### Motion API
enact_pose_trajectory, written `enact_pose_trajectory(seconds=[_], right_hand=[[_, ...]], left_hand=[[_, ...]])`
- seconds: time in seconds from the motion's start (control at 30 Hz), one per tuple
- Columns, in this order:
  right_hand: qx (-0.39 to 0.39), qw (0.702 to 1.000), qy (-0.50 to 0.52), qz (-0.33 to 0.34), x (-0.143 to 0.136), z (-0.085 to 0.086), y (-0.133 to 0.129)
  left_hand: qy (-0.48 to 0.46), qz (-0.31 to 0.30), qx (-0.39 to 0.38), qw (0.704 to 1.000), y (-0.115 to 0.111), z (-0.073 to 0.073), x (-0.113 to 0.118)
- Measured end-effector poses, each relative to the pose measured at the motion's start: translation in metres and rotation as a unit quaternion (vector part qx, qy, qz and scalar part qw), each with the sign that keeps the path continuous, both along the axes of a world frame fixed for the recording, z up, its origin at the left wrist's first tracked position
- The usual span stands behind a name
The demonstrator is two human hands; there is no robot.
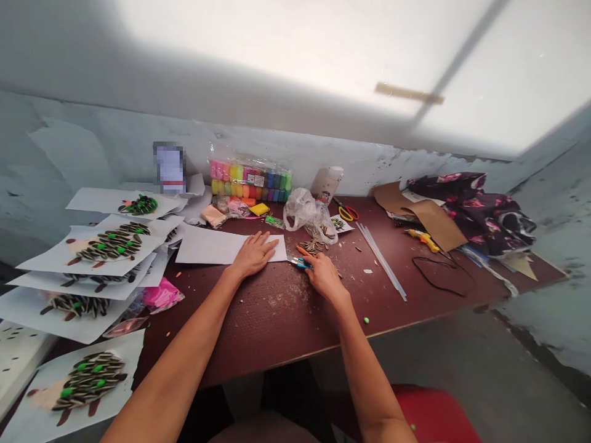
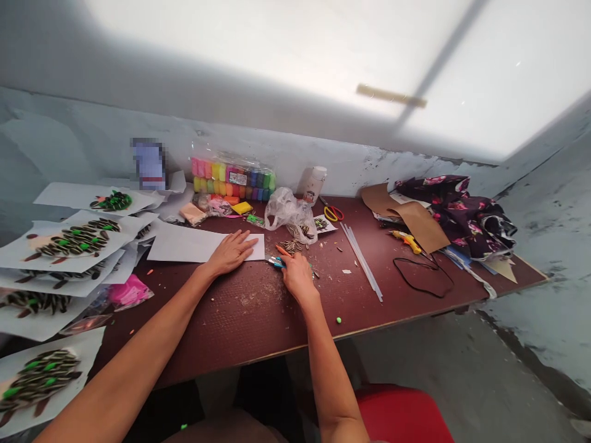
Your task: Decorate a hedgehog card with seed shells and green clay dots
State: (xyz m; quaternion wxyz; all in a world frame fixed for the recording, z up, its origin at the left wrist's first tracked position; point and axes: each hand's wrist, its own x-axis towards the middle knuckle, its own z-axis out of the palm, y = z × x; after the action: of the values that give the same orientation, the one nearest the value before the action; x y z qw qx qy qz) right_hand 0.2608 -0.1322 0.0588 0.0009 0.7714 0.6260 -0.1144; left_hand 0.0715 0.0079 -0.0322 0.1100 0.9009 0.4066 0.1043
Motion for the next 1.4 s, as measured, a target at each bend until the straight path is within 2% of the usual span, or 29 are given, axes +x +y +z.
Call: enact_pose_trajectory(seconds=[0.17,0.4,0.83,1.4], right_hand=[[-0.002,1.0,-0.007,0.019,0.006,-0.004,0.003],[0.011,1.0,-0.012,0.026,0.001,-0.008,-0.001],[0.035,0.999,-0.003,0.032,-0.003,-0.012,-0.002],[0.044,0.998,0.014,0.053,-0.002,-0.014,0.002]], left_hand=[[0.003,-0.005,-0.004,1.0,0.0,0.002,0.0],[0.011,-0.002,-0.011,1.0,-0.001,0.004,0.0],[-0.001,-0.007,-0.015,1.0,0.001,0.001,0.0],[0.012,-0.001,-0.02,1.0,-0.001,0.007,0.001]])
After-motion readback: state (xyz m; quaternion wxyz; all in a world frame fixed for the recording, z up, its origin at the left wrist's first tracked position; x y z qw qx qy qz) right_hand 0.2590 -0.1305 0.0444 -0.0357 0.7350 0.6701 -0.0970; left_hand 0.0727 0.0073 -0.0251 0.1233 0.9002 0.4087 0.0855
